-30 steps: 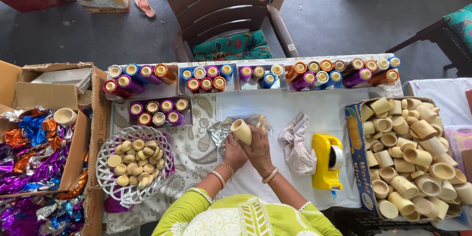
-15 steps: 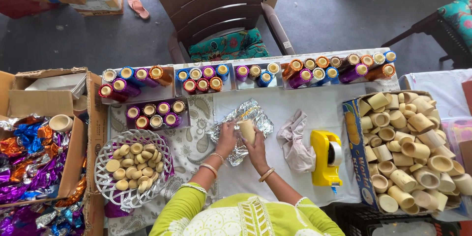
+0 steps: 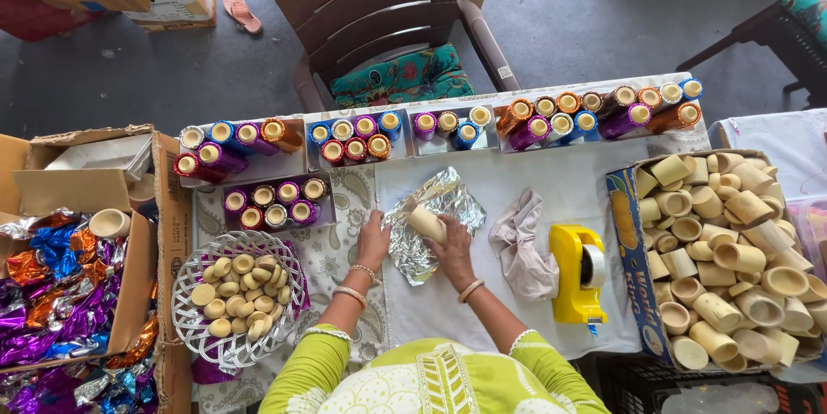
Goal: The person wraps small cylindrical candles in shiny metallic foil. They place a candle on a sheet of foil, roll it tightly, and fold the ends to create a sealed package. The wrapped candles are then placed into a tray alongside other finished items.
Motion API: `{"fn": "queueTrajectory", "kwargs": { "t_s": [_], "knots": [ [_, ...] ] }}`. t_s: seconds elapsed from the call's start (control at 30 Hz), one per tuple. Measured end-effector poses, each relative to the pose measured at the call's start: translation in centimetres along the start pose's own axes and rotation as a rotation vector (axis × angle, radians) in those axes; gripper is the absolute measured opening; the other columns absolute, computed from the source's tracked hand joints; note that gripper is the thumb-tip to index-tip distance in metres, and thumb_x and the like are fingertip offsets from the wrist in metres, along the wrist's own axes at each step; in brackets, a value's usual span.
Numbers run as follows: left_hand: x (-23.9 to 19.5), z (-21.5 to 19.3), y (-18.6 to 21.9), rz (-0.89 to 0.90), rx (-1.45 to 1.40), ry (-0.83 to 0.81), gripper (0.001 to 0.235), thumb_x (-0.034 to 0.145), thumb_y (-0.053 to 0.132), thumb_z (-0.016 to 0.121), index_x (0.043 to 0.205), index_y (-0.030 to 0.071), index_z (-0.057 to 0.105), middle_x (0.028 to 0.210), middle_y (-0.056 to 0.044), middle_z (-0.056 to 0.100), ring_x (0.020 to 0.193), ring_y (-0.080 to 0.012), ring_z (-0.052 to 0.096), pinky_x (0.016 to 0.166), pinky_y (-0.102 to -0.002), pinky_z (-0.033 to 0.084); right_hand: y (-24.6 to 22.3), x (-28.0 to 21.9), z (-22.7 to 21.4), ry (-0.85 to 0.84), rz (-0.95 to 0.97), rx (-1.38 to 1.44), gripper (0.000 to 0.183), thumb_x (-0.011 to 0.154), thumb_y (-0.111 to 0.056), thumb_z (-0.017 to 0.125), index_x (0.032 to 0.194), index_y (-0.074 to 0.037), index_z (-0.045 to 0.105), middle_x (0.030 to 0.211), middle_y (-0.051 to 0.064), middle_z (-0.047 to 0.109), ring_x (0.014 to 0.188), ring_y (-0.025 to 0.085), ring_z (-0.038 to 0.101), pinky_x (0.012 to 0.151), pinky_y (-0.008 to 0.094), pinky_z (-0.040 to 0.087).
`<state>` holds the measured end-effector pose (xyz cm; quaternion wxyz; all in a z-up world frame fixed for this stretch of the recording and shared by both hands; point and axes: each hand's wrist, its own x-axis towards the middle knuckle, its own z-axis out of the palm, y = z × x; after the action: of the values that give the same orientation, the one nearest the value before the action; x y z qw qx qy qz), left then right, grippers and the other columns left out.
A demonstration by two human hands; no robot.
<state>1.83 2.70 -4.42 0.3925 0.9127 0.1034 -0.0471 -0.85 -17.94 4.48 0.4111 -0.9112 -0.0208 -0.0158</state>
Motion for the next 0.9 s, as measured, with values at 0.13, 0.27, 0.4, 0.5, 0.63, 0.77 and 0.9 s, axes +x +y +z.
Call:
{"fn": "queueTrajectory", "kwargs": {
  "t_s": [0.13, 0.27, 0.4, 0.5, 0.63, 0.77, 0.9],
  "knots": [
    [-2.7, 4.7, -2.5, -0.184, -0.317, -0.091, 0.032, 0.090, 0.008, 0.071, 0.119, 0.005, 0.059, 0.098, -0.012, 0.072, 0.087, -0.0325, 0.072, 0.070, -0.046, 0.061, 0.6, 1.3, -1.9, -0.014, -0.060, 0.063, 0.060, 0.077, -0.017, 0.084, 0.129, -0.013, 0.054, 0.119, 0.010, 0.063, 0.109, 0.033, 0.057, 0.099, 0.047, 0.045],
    [-5.4, 5.0, -1.2, -0.391, -0.663, -0.258, 0.031, 0.086, 0.000, 0.065, 0.115, 0.003, 0.056, 0.086, -0.011, 0.073, 0.065, -0.0249, 0.075, 0.051, -0.038, 0.062, 0.5, 2.0, -3.4, -0.108, -0.110, 0.045, 0.061, 0.075, -0.014, 0.086, 0.127, -0.012, 0.055, 0.120, 0.010, 0.062, 0.112, 0.034, 0.057, 0.100, 0.046, 0.047],
    [-5.2, 2.4, -1.8, -0.310, -0.416, -0.240, 0.031, 0.089, 0.005, 0.065, 0.119, 0.005, 0.060, 0.086, -0.015, 0.076, 0.066, -0.0254, 0.077, 0.058, -0.039, 0.060, 0.6, 1.3, -4.6, -0.107, -0.110, 0.087, 0.059, 0.076, -0.011, 0.084, 0.127, -0.011, 0.055, 0.124, 0.011, 0.061, 0.119, 0.034, 0.056, 0.103, 0.045, 0.047],
    [-5.4, -3.4, 3.4, -0.104, -0.084, -0.119, 0.044, 0.086, 0.007, 0.067, 0.128, 0.008, 0.055, 0.108, -0.016, 0.071, 0.096, -0.0319, 0.069, 0.082, -0.046, 0.056, 2.3, 1.0, -4.9, -0.080, -0.035, 0.069, 0.058, 0.076, -0.010, 0.084, 0.127, -0.012, 0.056, 0.123, 0.010, 0.062, 0.120, 0.033, 0.057, 0.105, 0.044, 0.047],
    [-4.8, -6.0, 5.9, 0.452, 0.355, -0.045, 0.059, 0.077, 0.007, 0.069, 0.132, 0.013, 0.049, 0.134, -0.016, 0.060, 0.129, -0.0352, 0.048, 0.105, -0.054, 0.041, 3.0, 1.3, -5.5, -0.077, 0.007, 0.066, 0.060, 0.075, -0.009, 0.085, 0.127, -0.013, 0.057, 0.122, 0.009, 0.062, 0.119, 0.033, 0.057, 0.104, 0.043, 0.048],
    [-4.0, -5.5, 6.5, 0.922, 0.614, -0.051, 0.055, 0.072, 0.005, 0.066, 0.125, 0.018, 0.058, 0.138, -0.011, 0.059, 0.139, -0.0314, 0.040, 0.114, -0.056, 0.027, 4.3, 1.6, -5.2, -0.063, -0.019, 0.169, 0.060, 0.074, -0.007, 0.084, 0.127, -0.012, 0.056, 0.125, 0.009, 0.062, 0.120, 0.032, 0.059, 0.102, 0.042, 0.049],
    [-3.3, -4.3, 6.2, 0.777, 0.365, -0.254, 0.018, 0.089, 0.007, 0.066, 0.105, 0.014, 0.066, 0.128, -0.004, 0.061, 0.145, -0.0290, 0.041, 0.118, -0.054, 0.032, 4.6, 2.1, -6.0, -0.022, 0.051, 0.259, 0.057, 0.077, -0.011, 0.084, 0.126, -0.013, 0.056, 0.125, 0.006, 0.063, 0.116, 0.027, 0.064, 0.096, 0.037, 0.055]
  ]
}}
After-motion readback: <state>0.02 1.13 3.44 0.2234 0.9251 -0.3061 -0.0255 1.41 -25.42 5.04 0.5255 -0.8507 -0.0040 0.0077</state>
